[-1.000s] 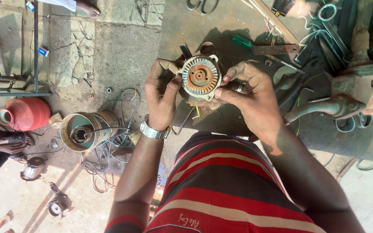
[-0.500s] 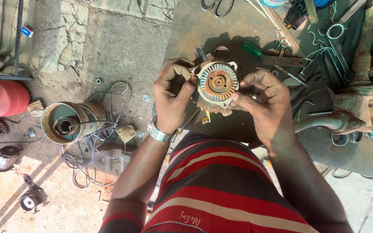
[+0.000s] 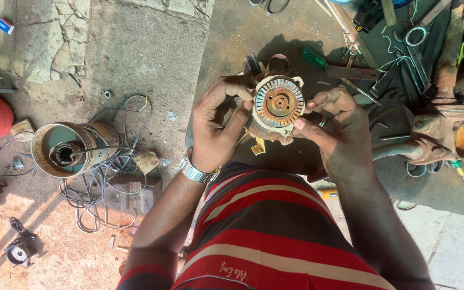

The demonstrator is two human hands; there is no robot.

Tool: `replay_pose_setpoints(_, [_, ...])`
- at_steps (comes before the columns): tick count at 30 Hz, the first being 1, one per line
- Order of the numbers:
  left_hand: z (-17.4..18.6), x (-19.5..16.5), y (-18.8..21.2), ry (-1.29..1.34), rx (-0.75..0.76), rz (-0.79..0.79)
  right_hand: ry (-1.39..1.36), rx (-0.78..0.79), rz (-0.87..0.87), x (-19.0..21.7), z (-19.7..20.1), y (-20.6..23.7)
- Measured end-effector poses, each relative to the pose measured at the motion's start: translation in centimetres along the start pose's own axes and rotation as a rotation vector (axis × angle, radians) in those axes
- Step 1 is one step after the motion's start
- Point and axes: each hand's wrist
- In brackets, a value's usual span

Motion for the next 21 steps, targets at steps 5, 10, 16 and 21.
replay_pose_setpoints(5, [0.5,-0.7,0.2,-0.045,0.108,-0.115,-0.003,-0.02,-0.04,-0.2,-0.3,0.2])
replay_pose_setpoints(10, [0.0,-0.9,0.5,-0.09,0.113,-0.12,-0.069,-0.024,-0.054,0.0,-1.0,0.2])
replay_pose_setpoints(16, [-0.3,-0.4,1.2,-0.021,0.109,-0.09,-0.078,-0.046,-0.028,0.1,-1.8,-0.4])
replay_pose_setpoints(21, [0.1,-0.3,1.4,0.008,0.111,-0.019,0.106,-0.118,0.046,0.0,-1.8,-1.3])
Point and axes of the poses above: each hand's wrist, its own y-axis away from the middle knuckle, its own z-axis out of the back of the hand, x = y × z, and after that the axes turned 7 degrees about -z, right-handed
